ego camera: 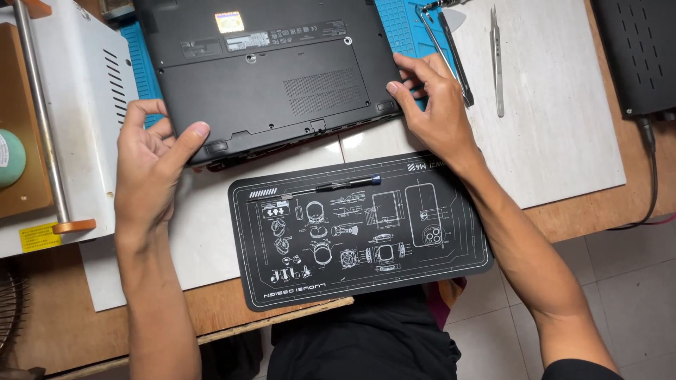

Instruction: Replacing and tightening the screws on the bottom cover of a laptop using a screwdriver

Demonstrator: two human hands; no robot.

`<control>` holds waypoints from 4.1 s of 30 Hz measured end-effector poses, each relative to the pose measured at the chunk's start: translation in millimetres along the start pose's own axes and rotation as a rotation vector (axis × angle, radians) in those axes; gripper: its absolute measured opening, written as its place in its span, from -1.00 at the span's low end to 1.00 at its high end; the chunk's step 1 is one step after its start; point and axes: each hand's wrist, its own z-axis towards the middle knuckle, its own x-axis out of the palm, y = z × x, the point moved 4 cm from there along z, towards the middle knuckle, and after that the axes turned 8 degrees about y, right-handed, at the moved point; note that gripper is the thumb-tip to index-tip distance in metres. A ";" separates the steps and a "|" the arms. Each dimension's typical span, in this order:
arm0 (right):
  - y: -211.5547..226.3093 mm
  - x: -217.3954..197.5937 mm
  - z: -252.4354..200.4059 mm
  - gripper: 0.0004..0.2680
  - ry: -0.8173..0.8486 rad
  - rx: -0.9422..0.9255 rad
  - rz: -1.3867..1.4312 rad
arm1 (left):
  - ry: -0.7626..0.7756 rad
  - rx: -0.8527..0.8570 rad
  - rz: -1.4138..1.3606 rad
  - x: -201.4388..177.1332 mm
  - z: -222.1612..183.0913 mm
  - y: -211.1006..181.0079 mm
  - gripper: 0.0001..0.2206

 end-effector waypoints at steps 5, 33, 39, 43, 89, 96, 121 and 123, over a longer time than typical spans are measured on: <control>-1.5 0.0 0.8 -0.75 -0.002 0.002 0.032 | -0.021 0.199 0.056 5.3 -6.6 -15.2 -0.78; 7.6 0.3 -1.8 -0.72 0.020 -0.093 -0.152 | -0.230 0.012 0.069 -4.0 19.2 -17.5 -0.58; 8.7 1.7 -2.0 -0.71 0.039 -0.094 -0.189 | -0.184 -0.217 0.550 -19.5 12.0 41.5 -0.68; 8.5 2.1 -1.2 -0.71 0.042 -0.116 -0.195 | -0.174 -0.140 0.766 -14.7 12.2 39.3 -0.63; 66.1 0.1 -18.6 -0.72 -0.334 -0.530 -0.678 | -0.481 0.399 1.326 38.9 -17.9 -37.4 -0.38; 82.3 -12.7 -2.7 -0.77 -0.330 -0.544 -0.600 | -0.262 1.076 1.386 112.2 9.1 -48.5 -0.68; 63.2 -19.1 22.8 -0.83 -0.323 -0.534 0.218 | -0.419 1.277 1.376 117.6 44.3 -55.4 -0.65; 66.8 -21.8 22.0 -0.86 -0.343 -0.538 0.160 | -0.336 1.254 1.337 117.3 41.9 -59.0 -0.69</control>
